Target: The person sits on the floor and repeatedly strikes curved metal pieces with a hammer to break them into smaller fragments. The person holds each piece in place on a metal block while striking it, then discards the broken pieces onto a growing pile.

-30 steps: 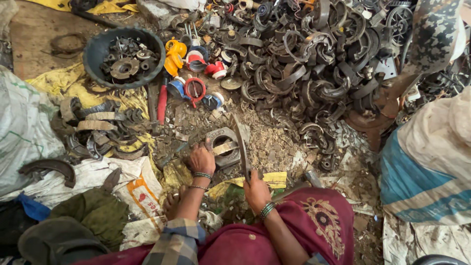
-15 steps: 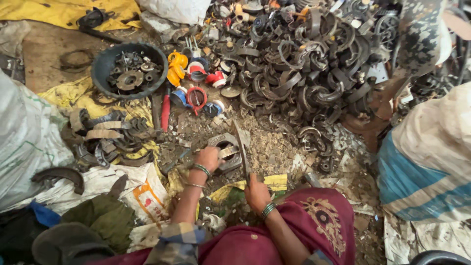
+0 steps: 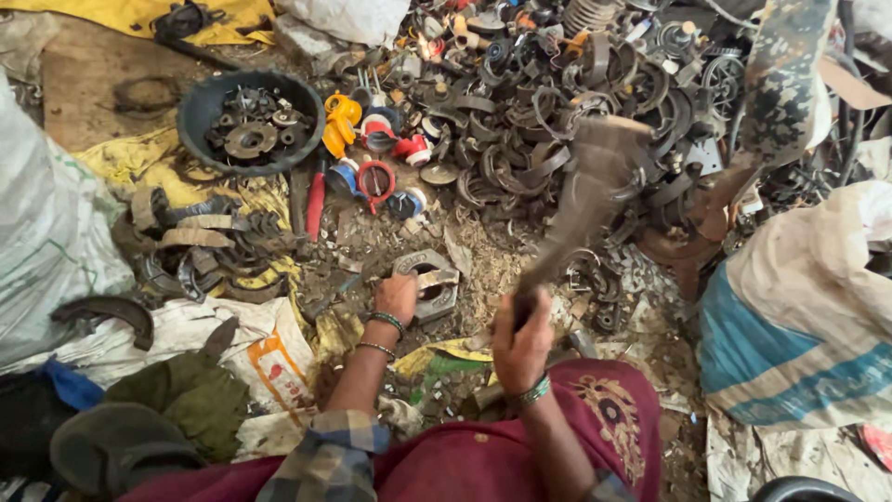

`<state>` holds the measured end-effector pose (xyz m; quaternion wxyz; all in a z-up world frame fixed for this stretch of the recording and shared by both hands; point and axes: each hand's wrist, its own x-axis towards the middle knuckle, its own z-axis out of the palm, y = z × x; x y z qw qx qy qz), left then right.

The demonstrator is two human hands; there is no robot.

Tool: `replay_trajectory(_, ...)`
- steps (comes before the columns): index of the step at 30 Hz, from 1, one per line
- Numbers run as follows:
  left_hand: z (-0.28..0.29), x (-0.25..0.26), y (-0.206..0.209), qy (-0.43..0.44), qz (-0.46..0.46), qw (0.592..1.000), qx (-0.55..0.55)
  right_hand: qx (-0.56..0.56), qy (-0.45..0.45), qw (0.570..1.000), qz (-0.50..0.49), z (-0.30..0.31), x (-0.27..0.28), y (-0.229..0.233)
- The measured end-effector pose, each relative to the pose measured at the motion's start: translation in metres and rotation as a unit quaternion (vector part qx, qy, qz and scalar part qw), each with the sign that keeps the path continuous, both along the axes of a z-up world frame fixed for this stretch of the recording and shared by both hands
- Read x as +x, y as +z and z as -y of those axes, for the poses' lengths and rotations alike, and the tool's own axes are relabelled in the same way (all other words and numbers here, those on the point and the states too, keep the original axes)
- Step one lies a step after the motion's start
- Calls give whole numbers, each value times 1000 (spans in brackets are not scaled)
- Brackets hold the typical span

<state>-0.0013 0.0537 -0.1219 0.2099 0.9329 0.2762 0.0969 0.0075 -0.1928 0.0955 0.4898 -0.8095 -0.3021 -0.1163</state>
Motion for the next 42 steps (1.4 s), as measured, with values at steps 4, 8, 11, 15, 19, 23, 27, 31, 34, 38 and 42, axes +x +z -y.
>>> replay_trajectory(4,-1,4,11,-14,-17,1000,-19,147,35,989,4,-4,16,-55)
replay_trajectory(8,3,-7,27,-14,-36,999,-7,-438,32,894,-87,4,7,-125)
replay_trajectory(11,3,-3,44,-20,-67,998,-7,-361,22,927,-96,4,9,-109)
replay_trajectory(15,8,-10,37,-49,-11,999,12,-163,-34,982,-88,6,6,-38)
replay_trajectory(19,5,-2,24,-21,-45,998,25,118,25,993,6,4,16,-16)
replay_trajectory(23,2,2,6,-36,-17,998,49,-119,27,978,-167,-10,27,-89)
replay_trajectory(27,0,9,6,-47,-52,997,23,-392,47,916,-75,-5,14,-130)
replay_trajectory(31,15,5,6,-38,18,999,27,-282,-38,947,-145,-5,14,-66)
replay_trajectory(34,11,0,12,-24,14,999,34,-11,1,997,-78,-5,17,-5)
replay_trajectory(38,12,6,21,-24,1,1000,11,275,83,957,-45,-4,31,-19)
replay_trajectory(42,16,0,23,-40,-29,999,17,-301,-42,945,-120,-4,28,-113)
